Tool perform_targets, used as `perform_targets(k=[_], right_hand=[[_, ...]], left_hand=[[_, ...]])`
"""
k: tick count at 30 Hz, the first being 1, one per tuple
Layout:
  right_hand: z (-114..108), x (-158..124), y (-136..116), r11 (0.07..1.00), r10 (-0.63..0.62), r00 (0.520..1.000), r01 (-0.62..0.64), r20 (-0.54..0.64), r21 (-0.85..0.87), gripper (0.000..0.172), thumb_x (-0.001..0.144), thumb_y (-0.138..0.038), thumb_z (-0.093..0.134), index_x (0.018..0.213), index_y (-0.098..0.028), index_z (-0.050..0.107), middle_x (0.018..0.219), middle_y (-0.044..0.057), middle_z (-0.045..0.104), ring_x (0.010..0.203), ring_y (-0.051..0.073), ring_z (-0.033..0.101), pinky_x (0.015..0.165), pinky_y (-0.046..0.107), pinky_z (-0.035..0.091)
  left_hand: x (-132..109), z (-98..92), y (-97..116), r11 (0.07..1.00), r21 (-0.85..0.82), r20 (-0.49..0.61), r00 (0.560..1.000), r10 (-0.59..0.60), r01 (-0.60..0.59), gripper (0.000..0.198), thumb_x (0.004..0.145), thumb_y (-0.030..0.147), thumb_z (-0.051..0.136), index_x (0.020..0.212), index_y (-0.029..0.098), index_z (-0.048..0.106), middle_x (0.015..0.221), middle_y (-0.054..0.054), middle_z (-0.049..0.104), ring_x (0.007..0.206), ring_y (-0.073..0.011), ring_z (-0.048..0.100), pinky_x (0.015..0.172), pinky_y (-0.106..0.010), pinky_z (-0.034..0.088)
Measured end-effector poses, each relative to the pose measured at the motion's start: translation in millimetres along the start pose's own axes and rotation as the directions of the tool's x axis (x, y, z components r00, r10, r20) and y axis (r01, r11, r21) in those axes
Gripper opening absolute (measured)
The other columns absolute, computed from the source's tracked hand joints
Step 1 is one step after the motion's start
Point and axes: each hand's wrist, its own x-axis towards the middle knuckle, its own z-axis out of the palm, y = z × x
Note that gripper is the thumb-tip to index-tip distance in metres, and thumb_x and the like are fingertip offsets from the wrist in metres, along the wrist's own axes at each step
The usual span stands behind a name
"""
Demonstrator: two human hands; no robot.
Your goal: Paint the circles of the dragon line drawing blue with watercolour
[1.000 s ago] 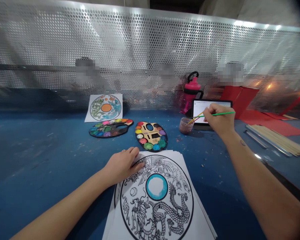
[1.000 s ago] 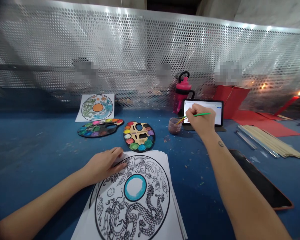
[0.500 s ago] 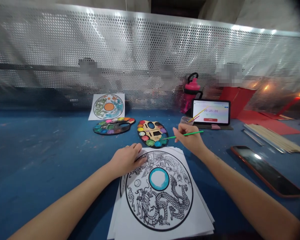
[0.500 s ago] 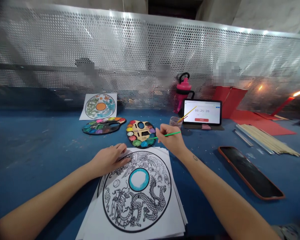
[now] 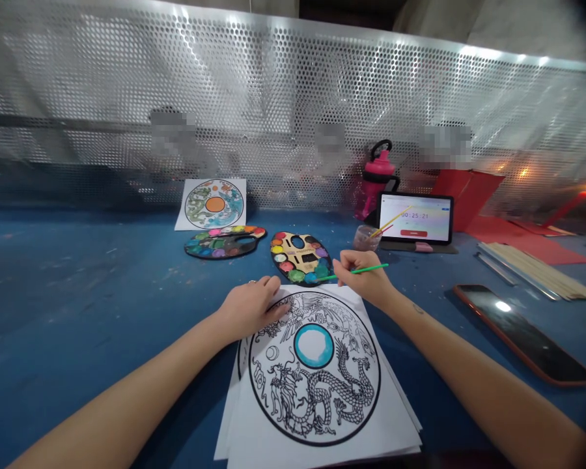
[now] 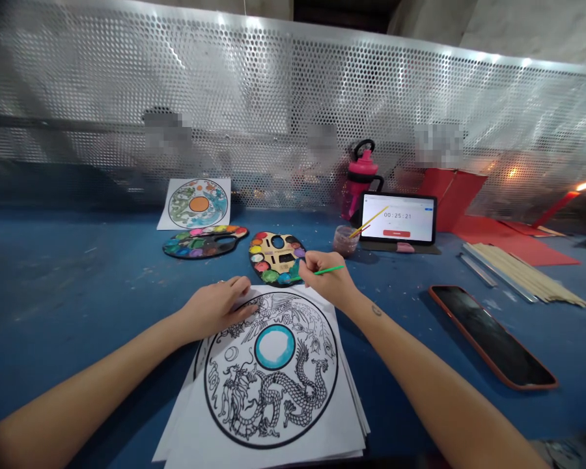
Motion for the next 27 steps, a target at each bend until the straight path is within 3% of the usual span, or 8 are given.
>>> perform_targets(k=[8,16,27], right_hand=[[-10.0,4.9,7.9,1.000,0.011,0.998,-0.011,-0.066,0.002,0.036,0.082,-0.022,0.052,0.053,-0.021,0.031,0.042,-0.004,0.048,0.044,0.012,0.057,0.044,0.021,0.037],[-8.9,2.4,0.9,0.996,-0.021,1.000,0.019,-0.022,-0.083,0.036,0.075,-0.015,0.054,0.047,-0.020,0.032,0.041,-0.003,0.044,0.041,0.010,0.045,0.044,0.023,0.030],[-9.1,2.1,6.0,0.999,0.017,1.000,-0.017,-0.005,-0.029,0.037,0.078,-0.019,0.053,0.049,-0.021,0.030,0.041,-0.003,0.045,0.042,0.010,0.050,0.044,0.022,0.035]], left_hand=[[-0.5,-0.6,-0.3,1.000,-0.007,0.003,1.000,0.001,-0.001,0.032,0.090,0.053,0.035,0.092,0.022,0.039,0.088,-0.003,0.058,0.074,-0.0227,0.059,0.052,-0.028,0.034],[0.0,-0.2,-0.2,1.000,-0.007,0.010,1.000,-0.004,0.004,0.034,0.090,0.055,0.034,0.092,0.021,0.039,0.089,-0.004,0.058,0.075,-0.0226,0.060,0.052,-0.028,0.036],[-0.7,-0.6,0.2,1.000,-0.009,0.024,1.000,-0.010,0.010,0.034,0.090,0.054,0.033,0.093,0.021,0.040,0.090,-0.005,0.058,0.076,-0.0226,0.060,0.055,-0.028,0.040]])
